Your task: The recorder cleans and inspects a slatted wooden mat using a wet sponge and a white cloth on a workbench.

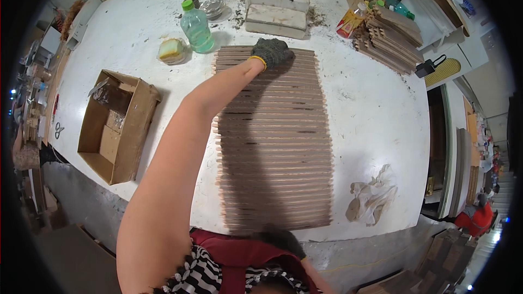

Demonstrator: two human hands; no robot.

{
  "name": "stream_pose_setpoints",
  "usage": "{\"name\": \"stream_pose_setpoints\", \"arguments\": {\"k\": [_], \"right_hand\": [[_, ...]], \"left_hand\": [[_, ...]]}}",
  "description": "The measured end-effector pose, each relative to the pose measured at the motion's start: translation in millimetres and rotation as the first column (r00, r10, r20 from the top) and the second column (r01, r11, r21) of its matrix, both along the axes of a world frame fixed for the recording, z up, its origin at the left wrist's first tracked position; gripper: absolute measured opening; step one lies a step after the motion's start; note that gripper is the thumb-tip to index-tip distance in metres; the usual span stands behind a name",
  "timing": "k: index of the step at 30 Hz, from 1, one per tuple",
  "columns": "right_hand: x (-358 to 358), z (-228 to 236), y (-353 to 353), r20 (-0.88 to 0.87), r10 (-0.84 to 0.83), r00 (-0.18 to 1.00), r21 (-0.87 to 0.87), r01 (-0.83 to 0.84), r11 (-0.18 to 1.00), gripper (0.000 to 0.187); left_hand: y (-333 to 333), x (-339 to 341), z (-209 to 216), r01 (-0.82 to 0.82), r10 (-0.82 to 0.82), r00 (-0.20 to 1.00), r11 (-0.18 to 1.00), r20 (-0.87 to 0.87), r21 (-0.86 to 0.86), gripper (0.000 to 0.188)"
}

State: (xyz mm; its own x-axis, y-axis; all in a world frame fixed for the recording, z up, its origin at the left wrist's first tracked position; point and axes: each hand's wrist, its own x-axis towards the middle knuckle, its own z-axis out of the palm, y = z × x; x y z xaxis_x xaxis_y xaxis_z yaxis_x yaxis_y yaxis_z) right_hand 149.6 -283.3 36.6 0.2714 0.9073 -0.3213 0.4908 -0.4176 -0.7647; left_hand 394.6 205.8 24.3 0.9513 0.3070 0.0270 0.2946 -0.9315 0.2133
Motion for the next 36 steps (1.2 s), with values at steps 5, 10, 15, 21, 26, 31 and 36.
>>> {"name": "stream_pose_setpoints", "arguments": {"k": [5,10,15,21,26,31,36], "right_hand": [[-29.5,-64.2,-5.4,-0.016,0.008,1.0,0.132,-0.006,0.991,0.045],[-29.2,-86.4,-10.3,-0.025,0.039,0.999,0.15,-0.034,0.988,0.048],[-20.9,-47.5,26.1,-0.145,0.049,0.988,-0.032,-0.054,0.998,0.046],[-17.5,-32.4,24.2,-0.731,-0.203,0.652,0.014,0.311,0.95,0.047],[68.5,56.0,-8.4,-0.627,-0.148,0.765,-0.156,0.062,0.986,0.027],[138.7,49.4,-17.2,-0.341,-0.582,0.738,0.323,0.673,0.665,0.042],[151.8,-27.6,-3.0,-0.241,-0.395,0.886,0.496,0.463,0.735,0.062]], "left_hand": [[-18.8,29.2,-7.1,0.05,-0.051,0.998,0.998,0.045,0.029,0.028],[-23.8,19.4,4.3,0.044,-0.053,0.991,0.996,0.127,0.072,0.033],[-9.6,7.9,0.7,0.003,-0.003,0.967,1.0,0.254,0.003,0.043],[-38.1,-21.7,26.1,0.167,-0.175,0.918,0.985,0.357,0.053,0.039],[-19.2,-170.7,-10.6,0.022,0.27,0.694,0.918,0.667,-0.395,0.042],[-52.2,-231.7,-16.7,0.122,0.737,0.637,0.195,0.227,-0.973,0.051],[-101.9,-248.0,13.9,-0.074,0.512,0.815,0.556,0.272,-0.828,0.057]]}}
